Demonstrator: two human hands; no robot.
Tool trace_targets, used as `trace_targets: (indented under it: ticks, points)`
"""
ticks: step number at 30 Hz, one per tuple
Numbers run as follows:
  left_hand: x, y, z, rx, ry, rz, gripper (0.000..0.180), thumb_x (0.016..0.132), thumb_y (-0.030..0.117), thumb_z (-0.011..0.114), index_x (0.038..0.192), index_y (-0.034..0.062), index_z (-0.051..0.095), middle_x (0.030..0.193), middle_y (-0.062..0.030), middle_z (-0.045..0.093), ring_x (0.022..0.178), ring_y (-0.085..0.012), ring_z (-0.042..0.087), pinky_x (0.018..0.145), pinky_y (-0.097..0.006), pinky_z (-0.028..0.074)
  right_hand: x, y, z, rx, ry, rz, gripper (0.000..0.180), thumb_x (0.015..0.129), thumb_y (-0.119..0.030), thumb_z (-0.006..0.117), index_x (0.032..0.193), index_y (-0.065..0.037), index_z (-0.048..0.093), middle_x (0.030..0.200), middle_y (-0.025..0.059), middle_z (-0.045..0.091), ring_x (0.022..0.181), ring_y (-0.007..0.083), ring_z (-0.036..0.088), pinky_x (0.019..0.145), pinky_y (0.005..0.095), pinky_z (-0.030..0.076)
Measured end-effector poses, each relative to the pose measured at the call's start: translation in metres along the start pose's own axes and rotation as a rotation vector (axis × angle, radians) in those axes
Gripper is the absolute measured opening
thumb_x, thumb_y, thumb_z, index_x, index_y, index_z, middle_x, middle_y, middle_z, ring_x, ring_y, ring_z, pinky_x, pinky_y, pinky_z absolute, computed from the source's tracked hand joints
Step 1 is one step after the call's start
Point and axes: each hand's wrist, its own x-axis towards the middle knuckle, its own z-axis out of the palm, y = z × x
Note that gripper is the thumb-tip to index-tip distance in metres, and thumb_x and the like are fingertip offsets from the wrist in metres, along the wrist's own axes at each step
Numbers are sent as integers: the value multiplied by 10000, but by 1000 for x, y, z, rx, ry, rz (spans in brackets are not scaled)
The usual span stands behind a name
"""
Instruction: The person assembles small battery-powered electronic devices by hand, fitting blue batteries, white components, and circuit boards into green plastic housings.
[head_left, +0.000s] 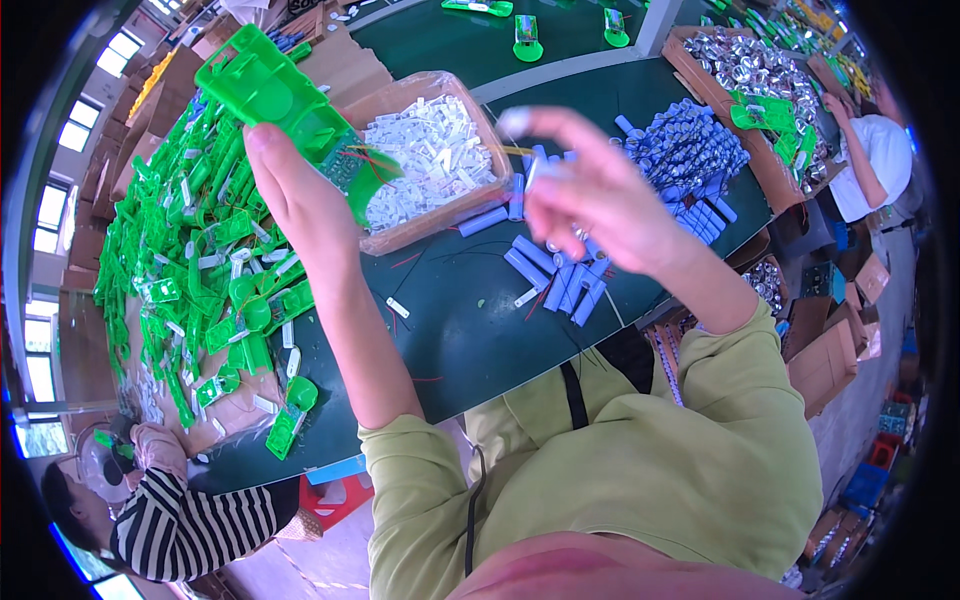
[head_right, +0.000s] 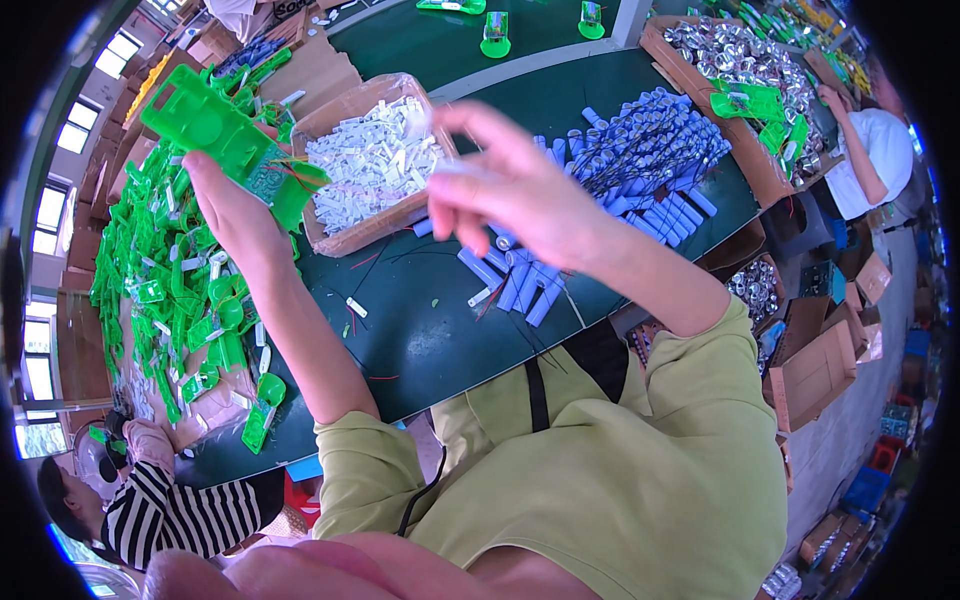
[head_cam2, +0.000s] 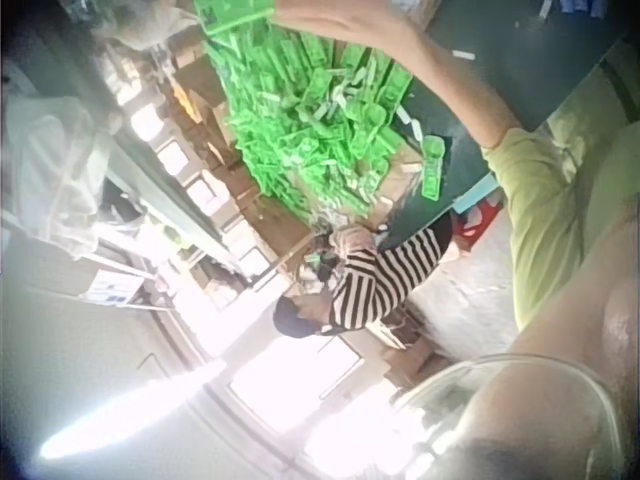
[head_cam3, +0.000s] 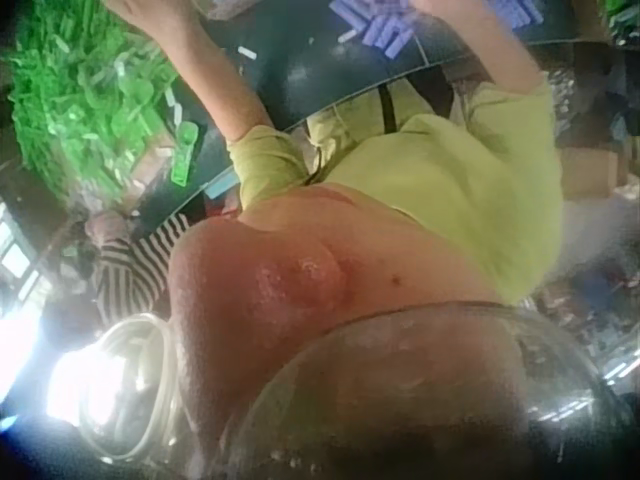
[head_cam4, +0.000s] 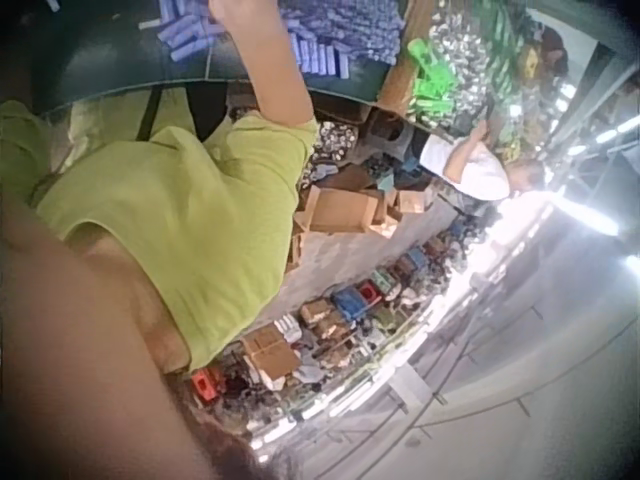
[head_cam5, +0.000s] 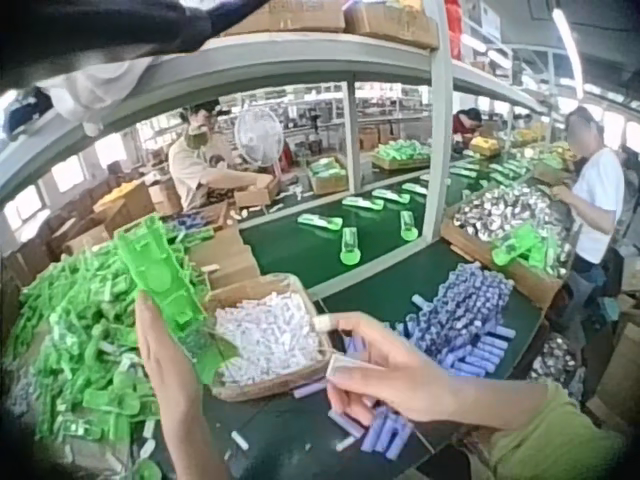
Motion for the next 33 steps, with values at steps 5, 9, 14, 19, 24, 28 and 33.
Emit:
trace_targets:
  ticks: [5, 9, 14, 19, 24, 28, 33]
  points:
    - [1, -6, 1, -84, -117, -328, 469, 965, 356, 249, 1077, 7, 542, 810, -94, 616, 718, -183, 590, 656, -304, 470, 9, -40, -8, -10, -156, -300, 453, 829, -168, 557, 1228, 0, 425, 780, 114, 588, 668, 188, 590, 592, 285, 479]
    - [-1, -1, 3, -267, -343, -266, 458, 958, 344, 254, 1096, 7, 533, 838, -102, 616, 746, -184, 591, 688, -316, 477, 10, -56, -29, -103, -218, -391, 368, 867, -203, 556, 1144, 36, 522, 894, 124, 632, 704, 132, 570, 634, 241, 448]
    - [-30, 3, 23, -202, -625, -163, 435, 961, 354, 377, 1237, 23, 437, 977, -77, 566, 836, -151, 551, 743, -290, 433, 4, -37, -41, -355, -119, -332, 318, 919, -276, 520, 1027, 19, 570, 885, 78, 603, 752, 123, 565, 681, 262, 459]
    - [-47, 6, 43, -163, -713, -182, 390, 973, 295, 377, 1225, 5, 444, 932, -56, 542, 762, -109, 521, 655, -251, 436, 5, -38, -46, -294, -146, -185, 283, 930, -199, 492, 1140, -9, 488, 805, 32, 551, 715, 61, 517, 646, 222, 426]
    - [-52, -9, 57, -64, -730, -184, 377, 974, 294, 377, 1199, 6, 470, 899, -43, 540, 731, -99, 518, 637, -238, 428, 4, -25, -62, -141, 124, -277, 369, 925, -138, 487, 1278, -54, 415, 810, -17, 487, 632, 33, 402, 663, 198, 389]
    - [-58, -16, 62, -126, -748, -224, 338, 975, 278, 380, 1162, 21, 494, 877, -36, 537, 679, -89, 509, 598, -243, 417, 7, -17, -68, -59, 73, -279, 379, 937, -135, 461, 1301, -53, 399, 792, -29, 449, 618, 31, 366, 614, 198, 344]
    - [-70, -18, 68, 55, -768, -174, 298, 964, 244, 419, 1122, 7, 507, 736, -59, 540, 628, -105, 519, 559, -263, 422, 26, 10, -70, -226, 595, -503, 277, 960, -170, 410, 1210, -60, 454, 767, 7, 467, 643, 60, 424, 627, 196, 356]
